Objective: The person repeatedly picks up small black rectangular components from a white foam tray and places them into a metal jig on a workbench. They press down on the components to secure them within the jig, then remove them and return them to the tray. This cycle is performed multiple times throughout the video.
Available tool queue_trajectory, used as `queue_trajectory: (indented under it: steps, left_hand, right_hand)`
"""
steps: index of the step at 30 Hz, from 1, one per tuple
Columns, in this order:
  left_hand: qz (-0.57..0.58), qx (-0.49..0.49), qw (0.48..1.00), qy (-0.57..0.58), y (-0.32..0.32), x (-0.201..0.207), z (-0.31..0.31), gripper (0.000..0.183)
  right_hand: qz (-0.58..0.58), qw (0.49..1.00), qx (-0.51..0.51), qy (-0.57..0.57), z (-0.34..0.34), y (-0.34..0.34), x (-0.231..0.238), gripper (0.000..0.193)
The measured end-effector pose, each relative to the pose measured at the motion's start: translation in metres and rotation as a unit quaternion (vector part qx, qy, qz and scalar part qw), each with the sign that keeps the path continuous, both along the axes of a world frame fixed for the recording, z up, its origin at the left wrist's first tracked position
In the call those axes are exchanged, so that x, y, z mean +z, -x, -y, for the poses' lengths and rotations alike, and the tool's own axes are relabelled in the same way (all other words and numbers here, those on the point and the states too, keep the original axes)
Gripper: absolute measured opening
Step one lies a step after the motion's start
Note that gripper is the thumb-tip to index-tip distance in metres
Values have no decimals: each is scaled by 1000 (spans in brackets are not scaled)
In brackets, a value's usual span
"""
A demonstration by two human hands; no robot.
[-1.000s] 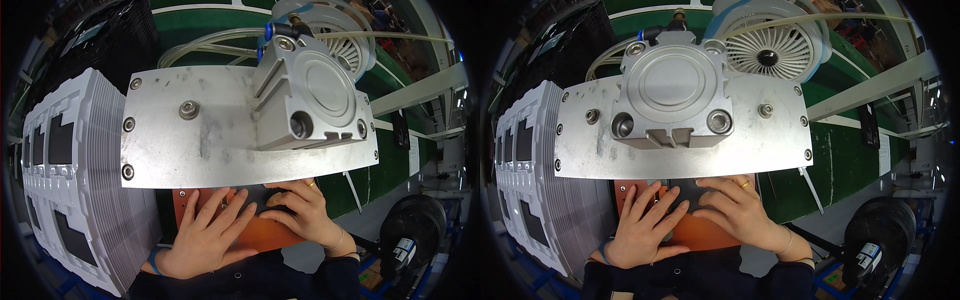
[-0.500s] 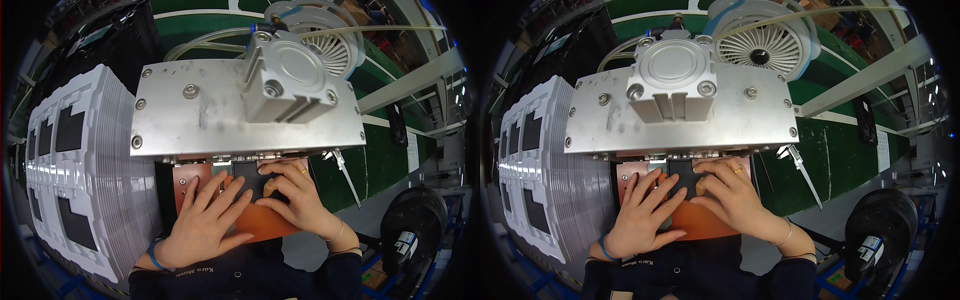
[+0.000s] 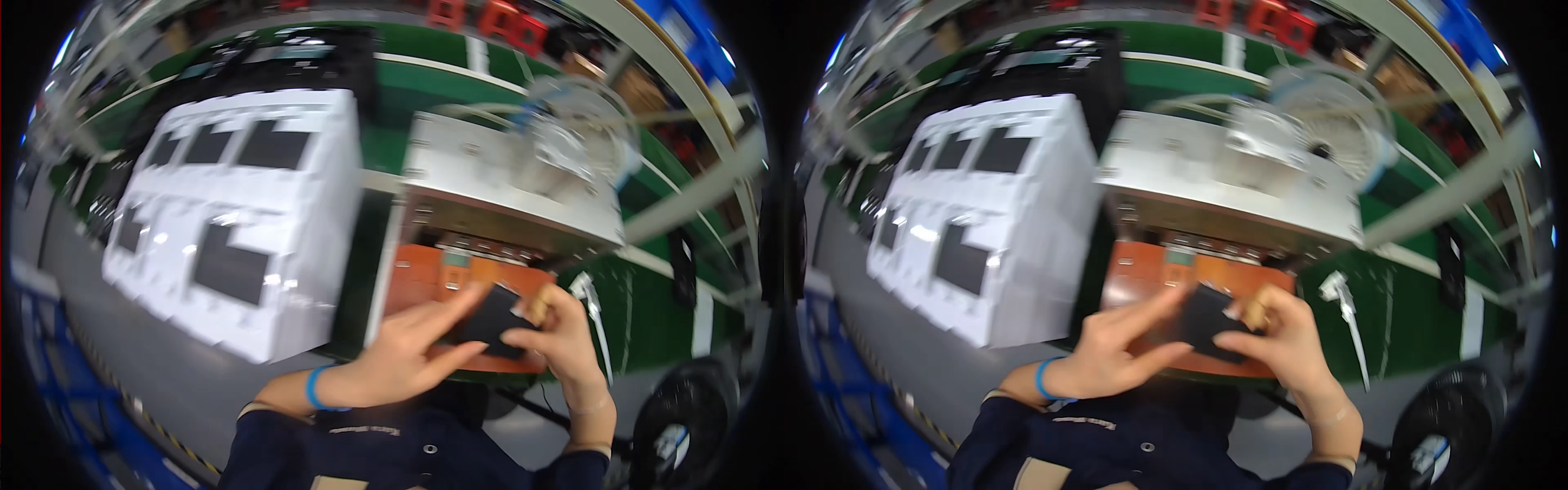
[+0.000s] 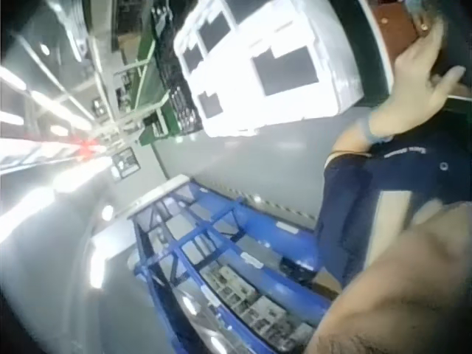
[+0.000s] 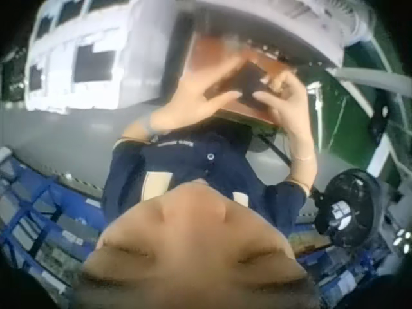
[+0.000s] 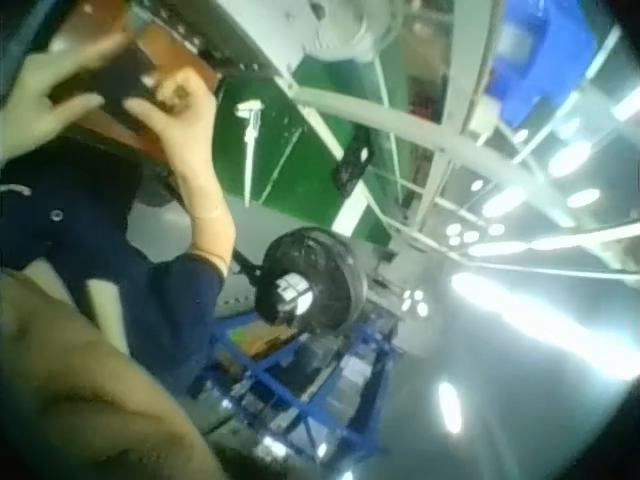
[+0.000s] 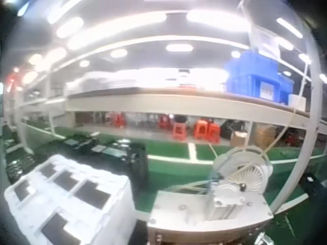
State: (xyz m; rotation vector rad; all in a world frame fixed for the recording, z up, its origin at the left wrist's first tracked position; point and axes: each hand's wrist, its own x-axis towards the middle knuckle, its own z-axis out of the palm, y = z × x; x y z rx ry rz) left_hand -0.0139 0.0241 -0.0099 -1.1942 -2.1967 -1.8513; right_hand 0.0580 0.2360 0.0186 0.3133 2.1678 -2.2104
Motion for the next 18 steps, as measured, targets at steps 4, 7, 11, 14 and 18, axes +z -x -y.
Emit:
queue_trajectory:
  steps: [4, 7, 11, 14, 18]
  left_hand:
    - [-47, 68, 997, 1, -15, 35, 45, 46]
    - [-201, 226, 953, 7, -8, 64, 102, 37]
    - [-243, 572, 776, -112, 36, 86, 172, 30]
    - [-103, 544, 825, -112, 83, 76, 223, 28]
    - [-77, 581, 806, 88, 87, 62, 226, 24]
  right_hand:
    - [-26, 987, 43, 153, 41, 1, 24, 48]
    - [-128, 983, 109, 75, 66, 24, 42, 60]
    - [-346, 872, 225, -264, 113, 77, 57, 39]
    - [-427, 813, 182, -352, 154, 111, 49, 40]
    - [-351, 751, 184, -529, 188, 135, 54, 52]
